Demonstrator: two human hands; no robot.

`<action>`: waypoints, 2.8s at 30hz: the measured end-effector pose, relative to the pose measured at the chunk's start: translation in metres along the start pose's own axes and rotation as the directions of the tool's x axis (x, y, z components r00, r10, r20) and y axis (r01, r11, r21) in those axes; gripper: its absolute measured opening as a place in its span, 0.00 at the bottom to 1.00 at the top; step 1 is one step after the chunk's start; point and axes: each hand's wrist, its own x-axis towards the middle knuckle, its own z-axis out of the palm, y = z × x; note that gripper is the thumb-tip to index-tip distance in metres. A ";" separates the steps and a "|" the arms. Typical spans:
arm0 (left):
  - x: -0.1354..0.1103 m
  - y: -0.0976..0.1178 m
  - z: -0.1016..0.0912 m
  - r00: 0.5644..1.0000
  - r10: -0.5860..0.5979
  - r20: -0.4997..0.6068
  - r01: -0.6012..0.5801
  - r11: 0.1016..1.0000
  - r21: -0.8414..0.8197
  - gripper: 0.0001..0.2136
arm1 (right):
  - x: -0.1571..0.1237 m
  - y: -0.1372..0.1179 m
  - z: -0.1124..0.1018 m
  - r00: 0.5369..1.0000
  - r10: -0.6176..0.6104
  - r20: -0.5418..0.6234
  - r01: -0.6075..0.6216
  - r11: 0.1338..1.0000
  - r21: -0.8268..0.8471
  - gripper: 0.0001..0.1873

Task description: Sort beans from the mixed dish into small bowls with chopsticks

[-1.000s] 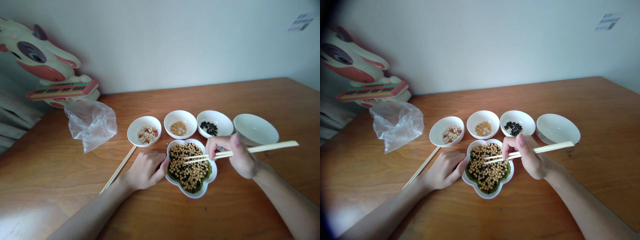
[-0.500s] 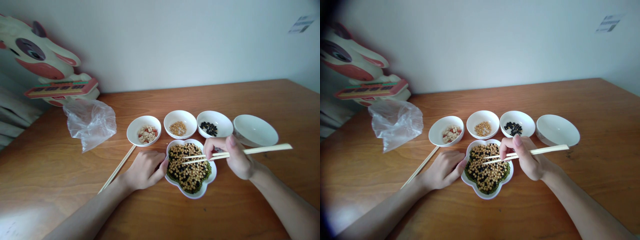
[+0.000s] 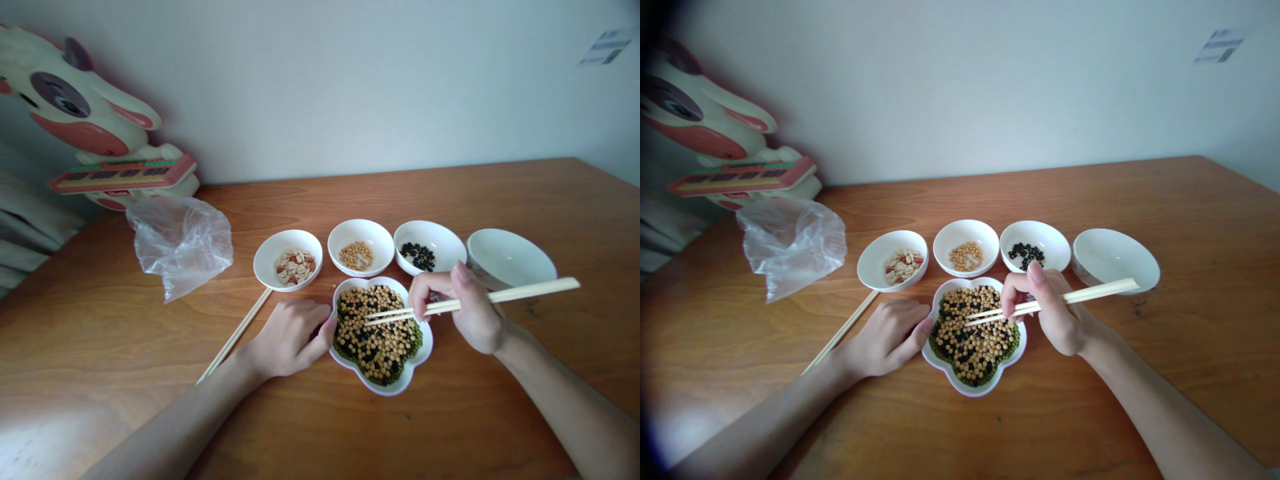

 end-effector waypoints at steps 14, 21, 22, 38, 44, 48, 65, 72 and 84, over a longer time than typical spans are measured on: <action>0.000 -0.001 0.001 1.000 -0.005 -0.008 0.005 1.000 0.016 0.17 | 0.000 0.002 0.007 0.998 -0.014 -0.064 0.016 1.000 0.023 0.37; 0.000 0.000 0.000 1.000 0.009 -0.013 -0.009 1.000 0.009 0.17 | 0.000 0.000 0.005 0.977 -0.071 -0.202 0.090 0.992 0.088 0.38; 0.000 0.001 0.000 1.000 0.013 -0.014 -0.013 1.000 0.011 0.17 | -0.002 -0.003 0.003 0.966 -0.093 -0.241 0.121 0.987 0.104 0.38; 0.000 0.000 0.002 1.000 -0.007 -0.027 0.008 0.999 0.039 0.17 | 0.009 -0.002 -0.009 0.808 -0.160 -0.567 0.242 0.968 0.071 0.41; 0.001 0.001 0.001 1.000 0.003 -0.030 -0.002 0.999 0.042 0.17 | 0.001 -0.013 -0.012 0.932 -0.148 -0.331 0.187 0.978 0.089 0.44; 0.000 0.001 0.000 1.000 0.002 -0.029 -0.001 0.999 0.053 0.17 | 0.000 -0.012 -0.005 0.990 -0.082 -0.113 0.090 0.993 0.072 0.45; -0.001 -0.002 0.002 1.000 0.002 -0.019 -0.001 1.000 0.010 0.16 | -0.003 0.007 0.007 0.998 -0.067 0.015 0.067 0.997 -0.022 0.44; 0.000 -0.003 0.002 1.000 0.018 -0.024 -0.018 1.000 0.002 0.16 | -0.003 0.008 0.007 0.998 -0.062 0.019 0.063 0.998 -0.020 0.42; -0.001 0.000 0.001 1.000 0.002 -0.026 -0.002 1.000 0.013 0.17 | -0.004 0.005 0.010 0.999 -0.045 -0.002 0.045 0.999 -0.031 0.41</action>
